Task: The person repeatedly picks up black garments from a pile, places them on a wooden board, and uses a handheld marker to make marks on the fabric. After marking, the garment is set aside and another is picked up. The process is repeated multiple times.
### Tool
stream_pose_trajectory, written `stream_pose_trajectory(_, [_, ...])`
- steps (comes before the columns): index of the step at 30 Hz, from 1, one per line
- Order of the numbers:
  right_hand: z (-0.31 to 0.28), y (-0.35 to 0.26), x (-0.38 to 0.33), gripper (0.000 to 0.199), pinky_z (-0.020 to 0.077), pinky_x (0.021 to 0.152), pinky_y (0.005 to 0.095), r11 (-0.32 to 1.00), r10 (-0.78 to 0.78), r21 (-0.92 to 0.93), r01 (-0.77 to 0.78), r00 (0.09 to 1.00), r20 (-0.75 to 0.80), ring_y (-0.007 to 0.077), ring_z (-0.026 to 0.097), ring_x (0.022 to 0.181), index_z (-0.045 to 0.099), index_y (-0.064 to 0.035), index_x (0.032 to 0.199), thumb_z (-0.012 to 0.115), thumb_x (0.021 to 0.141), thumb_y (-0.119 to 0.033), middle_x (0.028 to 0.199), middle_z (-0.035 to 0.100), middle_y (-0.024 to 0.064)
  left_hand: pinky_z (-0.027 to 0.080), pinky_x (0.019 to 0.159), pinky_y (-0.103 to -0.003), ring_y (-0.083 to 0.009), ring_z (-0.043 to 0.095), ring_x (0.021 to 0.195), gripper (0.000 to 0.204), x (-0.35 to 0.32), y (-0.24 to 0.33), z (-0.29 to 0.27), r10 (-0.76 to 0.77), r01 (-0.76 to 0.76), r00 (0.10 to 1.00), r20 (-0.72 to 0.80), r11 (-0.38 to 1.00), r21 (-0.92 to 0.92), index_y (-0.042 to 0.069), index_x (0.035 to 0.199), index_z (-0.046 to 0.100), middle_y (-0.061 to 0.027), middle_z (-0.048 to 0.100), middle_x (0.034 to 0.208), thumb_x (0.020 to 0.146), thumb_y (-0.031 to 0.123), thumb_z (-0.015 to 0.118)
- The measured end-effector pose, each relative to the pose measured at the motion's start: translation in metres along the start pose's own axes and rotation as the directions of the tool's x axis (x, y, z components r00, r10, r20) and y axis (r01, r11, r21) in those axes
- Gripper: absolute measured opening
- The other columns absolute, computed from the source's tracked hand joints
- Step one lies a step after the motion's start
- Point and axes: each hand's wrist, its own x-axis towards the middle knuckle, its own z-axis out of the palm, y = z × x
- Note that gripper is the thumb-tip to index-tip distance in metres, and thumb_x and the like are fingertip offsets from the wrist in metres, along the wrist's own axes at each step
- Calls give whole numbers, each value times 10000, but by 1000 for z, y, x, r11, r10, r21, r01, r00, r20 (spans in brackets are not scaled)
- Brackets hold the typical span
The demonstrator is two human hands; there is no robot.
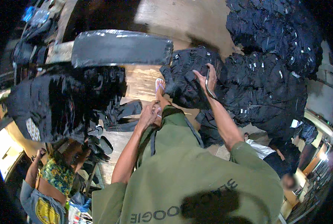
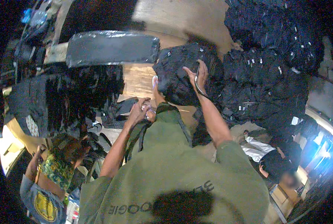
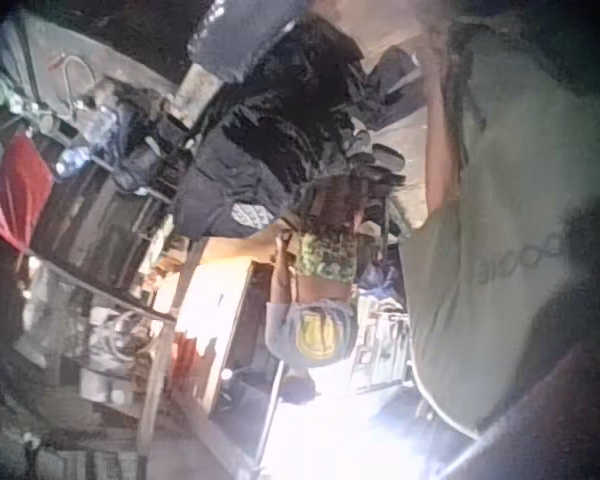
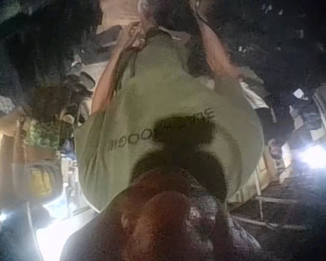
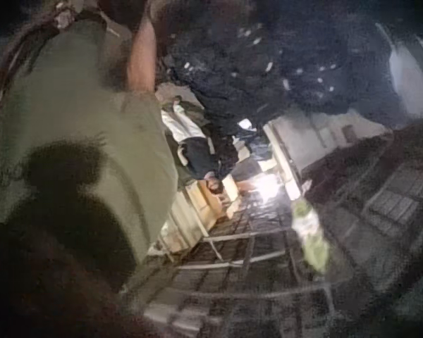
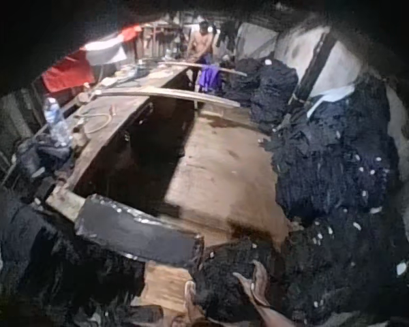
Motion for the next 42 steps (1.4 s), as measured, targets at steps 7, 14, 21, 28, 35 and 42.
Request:
stream_pose_trajectory(7, [57, 56, 48, 677, 535, 962, 506, 921, 389, -5, -390, 919, 69, 405, 689, 1075, 647, -64, 1214, 993, 680, -293, 1131, 710, 193, 551, 1016, -454, -371, 702, 1188, 410, 100, 124, 28, 200, -200, 980, -12, 976, -90, 58, 1373, 648, -169, 744, 1244, 997, 197, 734])
stream_pose_trajectory(14, [82, 58, 86, 764, 513, 988, 538, 976, 217, -60, -211, 966, 138, 464, 616, 1176, 584, -87, 1325, 966, 702, -311, 1243, 662, 211, 369, 1205, -518, -451, 457, 1412, 870, 224, 155, 120, 144, -132, 988, -45, 968, 211, -82, 1529, 405, -280, 515, 1484, 840, 217, 843])
stream_pose_trajectory(21, [60, 82, 95, 556, 548, 811, 468, 904, 420, 23, -427, 897, 136, 366, 689, 831, 634, -90, 1149, 866, 644, -67, 935, 705, 135, 420, 1110, -512, -408, 490, 1297, 972, 223, 175, 137, 178, -79, 943, -280, 940, 332, -51, 1499, 419, -229, 518, 1362, 703, 234, 897])
stream_pose_trajectory(28, [49, 48, 126, 538, 563, 788, 409, 965, 244, 51, -257, 953, 180, 294, 692, 756, 638, -105, 1217, 874, 736, -61, 905, 729, 110, 477, 997, -558, -446, 552, 1190, 744, 246, 208, 124, 127, -117, 987, -100, 987, 106, -48, 1387, 437, -259, 543, 1290, 758, 73, 815])
stream_pose_trajectory(35, [-16, -77, 126, 527, 554, 659, 262, 929, 264, 186, -319, 926, 269, 107, 638, 723, 588, -96, 1308, 785, 832, 11, 1058, 679, 53, 422, 1126, -497, -422, 502, 1315, 763, 166, 194, 82, 276, -264, 896, -349, 961, 83, 10, 1485, 491, -202, 492, 1398, 792, 29, 810])
stream_pose_trajectory(42, [54, -154, 105, 476, 547, 693, 336, 963, 156, 174, -206, 953, 261, 186, 660, 766, 633, -105, 1263, 764, 813, -20, 1024, 719, 68, 553, 740, -598, -475, 728, 816, 444, 135, 143, 25, -45, 47, 951, -305, 999, -4, 46, 1387, 589, -248, 734, 889, 979, 191, 686])
